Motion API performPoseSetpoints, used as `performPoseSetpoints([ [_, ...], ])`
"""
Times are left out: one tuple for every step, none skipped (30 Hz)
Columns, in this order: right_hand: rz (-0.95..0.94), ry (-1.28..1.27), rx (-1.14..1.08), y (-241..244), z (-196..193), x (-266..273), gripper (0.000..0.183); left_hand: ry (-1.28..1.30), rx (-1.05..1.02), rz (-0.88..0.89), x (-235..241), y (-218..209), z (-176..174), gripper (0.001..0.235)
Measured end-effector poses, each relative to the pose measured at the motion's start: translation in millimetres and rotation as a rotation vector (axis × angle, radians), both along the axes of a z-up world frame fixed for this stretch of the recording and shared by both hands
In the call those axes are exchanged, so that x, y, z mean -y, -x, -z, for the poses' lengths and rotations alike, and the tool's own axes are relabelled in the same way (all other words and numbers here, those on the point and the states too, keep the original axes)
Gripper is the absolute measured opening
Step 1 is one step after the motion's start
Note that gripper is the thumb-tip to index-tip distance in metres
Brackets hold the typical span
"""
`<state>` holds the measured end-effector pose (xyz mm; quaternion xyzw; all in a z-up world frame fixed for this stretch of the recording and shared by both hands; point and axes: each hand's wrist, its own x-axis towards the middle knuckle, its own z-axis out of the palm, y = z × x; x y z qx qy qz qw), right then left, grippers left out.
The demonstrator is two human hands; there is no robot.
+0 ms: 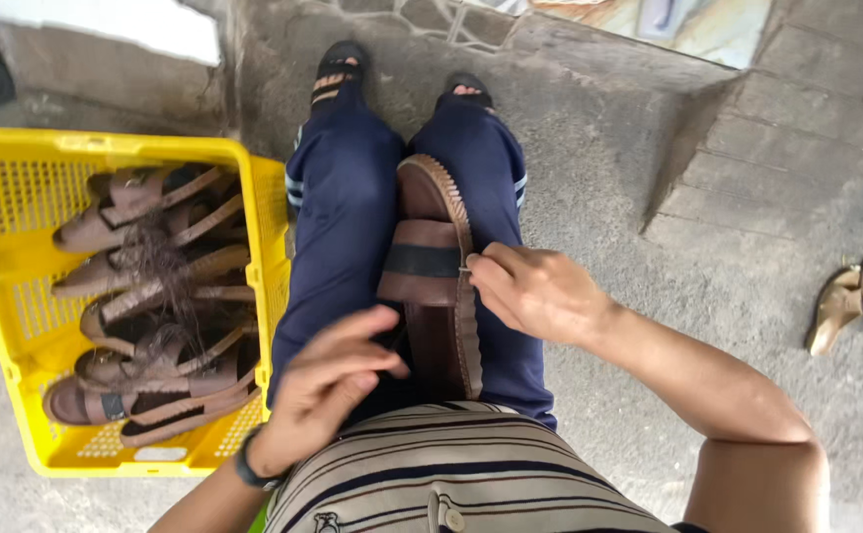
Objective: The person sits on a low stool and sews a brown sandal resting on their lap using a needle and thread. They briefly pause to operate a smartphone, scrolling through apps, before placing it down and resuming the sewing task.
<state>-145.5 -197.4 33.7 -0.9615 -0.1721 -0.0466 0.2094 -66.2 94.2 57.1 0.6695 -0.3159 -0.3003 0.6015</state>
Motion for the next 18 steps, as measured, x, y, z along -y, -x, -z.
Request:
performPoseSetpoints([
  [-0.025,0.089,0.055,-9,6,2,0.011,0.141,-0.237,0.139,3,-1,-7,0.028],
  [-0.038,0.093,0.072,-12,6,1,0.011,0.145,-0.219,0.127,7,9,12,0.028],
  [-0.069,0.163,0.048,-13,5,2,0.010,0.125,-0.462,0.080,13,19,30,0.026],
  [-0.100,0.234,0.025,-14,5,3,0.010,0.106,-0.705,0.032,20,29,48,0.025],
  [-0.105,0.235,0.025,-14,2,3,0.010,0.108,-0.705,0.028,29,36,65,0.025],
  [-0.107,0.273,0.087,-15,0,4,0.003,0.063,-0.926,-0.130,39,44,82,0.023],
  [-0.109,0.309,0.149,-15,-2,5,0.006,0.014,-1.144,-0.292,50,51,99,0.021],
  [-0.114,0.308,0.149,-14,0,6,0.006,0.017,-1.145,-0.296,62,46,102,0.021],
  [-0.110,0.337,0.152,-12,2,5,0.006,-0.004,-1.141,-0.401,72,43,105,0.015],
  [-0.106,0.367,0.155,-10,4,5,0.007,-0.026,-1.135,-0.507,81,39,108,0.014],
  [-0.113,0.361,0.152,-5,5,4,0.007,-0.029,-1.138,-0.515,85,36,97,0.014],
  [-0.050,0.276,0.084,-1,6,4,0.012,-0.051,-1.052,-0.511,90,33,85,0.004],
  [0.019,0.198,0.027,-1,7,5,0.017,-0.069,-0.957,-0.498,96,24,75,0.013],
  [0.019,0.198,0.033,-6,-4,8,0.017,-0.067,-0.950,-0.498,92,20,77,0.013],
  [0.058,0.124,-0.023,-5,-16,8,0.016,-0.036,-0.970,-0.451,86,23,77,0.007],
  [0.097,0.051,-0.080,-5,-28,9,0.019,-0.005,-0.990,-0.404,79,25,77,0.005],
  [0.100,0.044,-0.088,-5,-39,15,0.019,-0.015,-0.995,-0.405,76,30,92,0.005],
  [0.149,0.097,-0.198,-4,-50,21,0.022,-0.004,-1.017,-0.454,72,35,105,0.004],
])
